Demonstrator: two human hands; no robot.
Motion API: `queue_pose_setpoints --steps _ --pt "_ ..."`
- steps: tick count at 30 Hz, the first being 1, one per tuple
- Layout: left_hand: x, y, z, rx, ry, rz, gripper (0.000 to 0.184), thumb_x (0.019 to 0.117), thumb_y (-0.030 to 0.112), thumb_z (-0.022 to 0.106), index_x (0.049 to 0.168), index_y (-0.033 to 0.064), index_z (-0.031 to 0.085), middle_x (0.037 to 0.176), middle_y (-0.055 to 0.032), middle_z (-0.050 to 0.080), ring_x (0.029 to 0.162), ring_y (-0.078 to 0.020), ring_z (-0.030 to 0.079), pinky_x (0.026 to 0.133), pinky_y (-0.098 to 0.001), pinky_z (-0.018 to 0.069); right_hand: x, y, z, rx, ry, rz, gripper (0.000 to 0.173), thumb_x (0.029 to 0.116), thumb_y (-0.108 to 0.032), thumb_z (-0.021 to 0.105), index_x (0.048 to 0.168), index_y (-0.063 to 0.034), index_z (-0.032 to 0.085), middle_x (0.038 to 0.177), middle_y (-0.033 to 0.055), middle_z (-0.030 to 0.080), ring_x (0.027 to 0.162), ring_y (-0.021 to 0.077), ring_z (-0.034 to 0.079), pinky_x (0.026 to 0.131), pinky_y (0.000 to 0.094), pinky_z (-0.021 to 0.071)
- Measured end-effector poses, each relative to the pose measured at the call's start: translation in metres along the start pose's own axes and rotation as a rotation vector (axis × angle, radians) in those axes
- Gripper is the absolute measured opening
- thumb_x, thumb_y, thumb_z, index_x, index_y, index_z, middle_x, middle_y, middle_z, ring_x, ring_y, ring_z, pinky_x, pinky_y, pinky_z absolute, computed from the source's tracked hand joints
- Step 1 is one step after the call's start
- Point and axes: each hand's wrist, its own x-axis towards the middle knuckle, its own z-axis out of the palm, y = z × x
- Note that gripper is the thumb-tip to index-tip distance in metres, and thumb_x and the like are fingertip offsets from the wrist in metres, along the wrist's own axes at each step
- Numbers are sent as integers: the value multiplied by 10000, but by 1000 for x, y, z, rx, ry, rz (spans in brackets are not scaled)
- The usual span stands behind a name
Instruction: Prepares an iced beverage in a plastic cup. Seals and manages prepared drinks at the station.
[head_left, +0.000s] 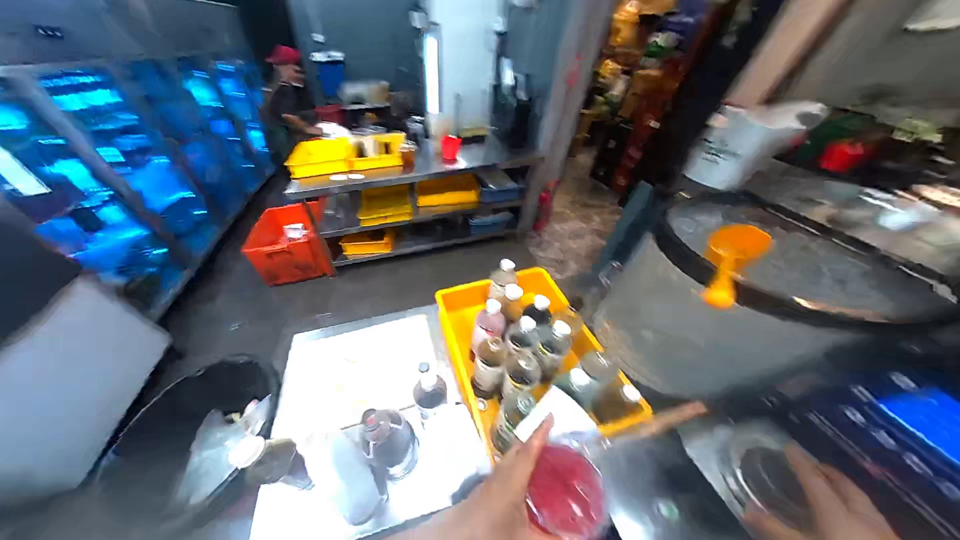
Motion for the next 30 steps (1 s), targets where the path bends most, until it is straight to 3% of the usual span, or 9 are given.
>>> queue_pose_setpoints --steps 6,10,13,17,21,23,25,27,30 --pt "-19 4 -7 -134 -14 -78 1280 655 273 959 1587 -77 153 1506 -219 473 1323 -164 559 1106 -322 506 -81 -124 60 422 -198 -72 642 889 -441 784 1429 -142 607 1379 91 649 1291 214 598 1121 458 473" --pt "-19 11 9 -49 -142 31 1313 687 306 930 1568 -144 65 1613 -346 211 1476 -267 377 1200 -334 369 -126 -173 126 644 -7 -22 770 776 -235 901 1412 2 538 1338 183 639 1250 271 617 1104 459 484" --pt "-23 20 25 -42 -181 96 1319 672 301 932 1569 -142 71 1611 -375 175 1489 -322 349 1219 -371 343 -146 -185 153 758 221 54 908 726 -205 934 1449 45 445 1372 221 587 1266 273 598 1107 417 489" --pt "-33 40 53 -97 -287 160 1378 665 354 950 1584 -106 32 1621 -353 175 1482 -316 366 1210 -378 365 -175 -176 160 836 477 26 966 708 -213 922 1452 125 405 1368 277 583 1288 298 590 1127 416 468" --pt "-40 59 79 -296 -457 115 1465 608 436 984 1627 15 20 1653 -228 220 1456 -259 416 1187 -384 423 -218 -157 155 883 637 91 1011 636 -278 964 1416 111 452 1313 188 651 1243 169 625 1105 341 499" --pt "-43 68 92 -488 -461 24 1348 680 397 959 1639 84 65 1632 -147 312 1439 -275 442 1185 -442 435 -245 -147 153 941 685 132 948 672 -238 959 1417 66 456 1286 109 678 1211 102 641 1089 315 524" --pt "-42 77 106 -632 -442 -100 1034 882 419 798 1636 133 151 1568 -83 436 1381 -250 512 1153 -460 464 -273 -135 149 953 711 209 920 683 -201 955 1424 21 456 1258 58 697 1173 90 667 1060 321 559" --pt "-40 90 121 -795 -446 -249 723 1031 404 581 1616 132 255 1476 -114 537 1282 -280 591 1084 -508 502 -304 -118 147 930 721 283 958 676 -230 968 1427 30 434 1260 68 690 1172 107 670 1061 325 563" --pt "-45 119 151 -923 -493 -399 539 1087 321 330 1567 80 355 1410 -158 579 1190 -276 643 1016 -490 543 -354 -90 146 874 755 366 1007 655 -268 975 1420 73 416 1268 95 681 1184 104 662 1064 299 554"
